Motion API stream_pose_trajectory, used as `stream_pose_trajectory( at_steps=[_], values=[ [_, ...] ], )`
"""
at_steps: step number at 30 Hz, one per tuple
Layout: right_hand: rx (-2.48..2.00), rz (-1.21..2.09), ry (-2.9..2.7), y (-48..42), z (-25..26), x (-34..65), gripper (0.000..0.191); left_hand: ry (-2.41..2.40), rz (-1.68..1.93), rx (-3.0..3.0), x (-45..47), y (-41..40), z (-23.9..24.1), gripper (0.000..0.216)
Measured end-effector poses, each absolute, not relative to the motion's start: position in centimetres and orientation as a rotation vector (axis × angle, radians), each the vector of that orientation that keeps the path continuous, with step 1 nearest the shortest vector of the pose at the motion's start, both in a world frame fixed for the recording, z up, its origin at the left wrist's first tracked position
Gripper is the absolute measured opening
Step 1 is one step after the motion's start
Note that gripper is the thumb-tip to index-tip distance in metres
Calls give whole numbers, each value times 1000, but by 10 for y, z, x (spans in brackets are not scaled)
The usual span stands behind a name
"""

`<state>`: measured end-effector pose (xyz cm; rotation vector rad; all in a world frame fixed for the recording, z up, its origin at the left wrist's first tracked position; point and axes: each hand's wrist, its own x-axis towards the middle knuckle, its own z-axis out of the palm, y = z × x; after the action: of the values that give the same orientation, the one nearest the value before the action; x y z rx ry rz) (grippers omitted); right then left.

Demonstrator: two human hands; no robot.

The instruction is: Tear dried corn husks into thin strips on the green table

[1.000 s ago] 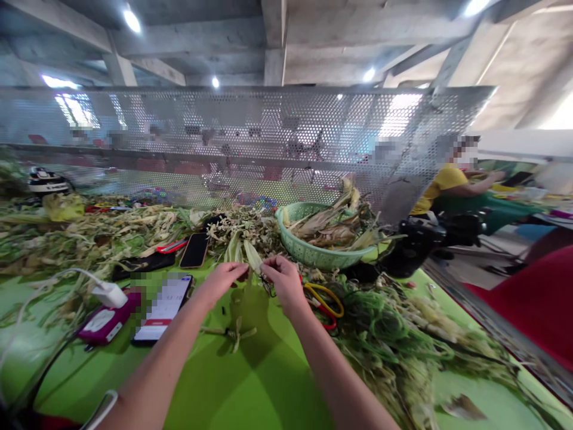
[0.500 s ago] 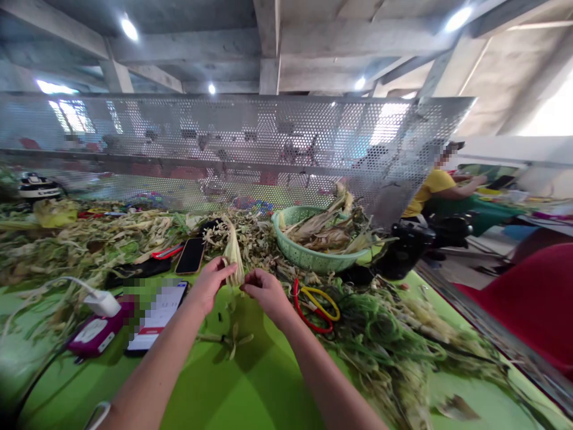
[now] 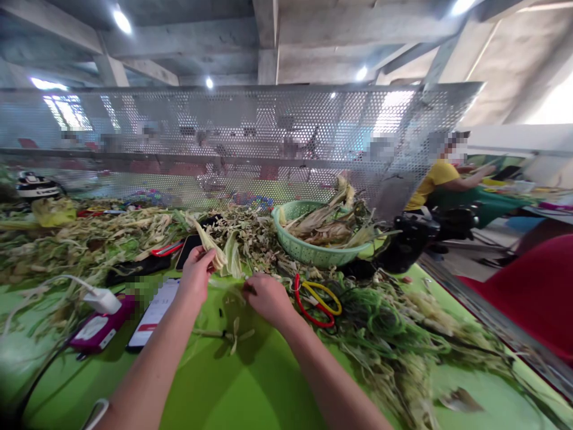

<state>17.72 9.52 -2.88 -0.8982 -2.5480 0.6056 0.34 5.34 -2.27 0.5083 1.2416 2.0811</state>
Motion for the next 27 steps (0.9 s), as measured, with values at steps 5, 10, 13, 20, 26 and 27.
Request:
stream_pose_trajectory(
  at_steps=[5,10,13,20,26,27],
  values=[
    [-820,410,-2557,94,-28,174,28,1245,2135,425,1,53,-19,38],
    [-761,296,-2681,91,-36,167,35,1197,2135,368,1,52,-17,39],
    [-780,371,-2584,97,-38,168,40,1193,2127,357,1,52,-18,38],
    [-766,1180,-1911,111,-28,179,36,1231,2111,358,0,53,-20,35],
    [-794,1583,-1400,114,-26,182,32,1282,1967,463,5,51,-18,36],
    [-817,1569,-1352,115,-27,182,31,1310,1935,497,6,51,-19,36]
  ],
)
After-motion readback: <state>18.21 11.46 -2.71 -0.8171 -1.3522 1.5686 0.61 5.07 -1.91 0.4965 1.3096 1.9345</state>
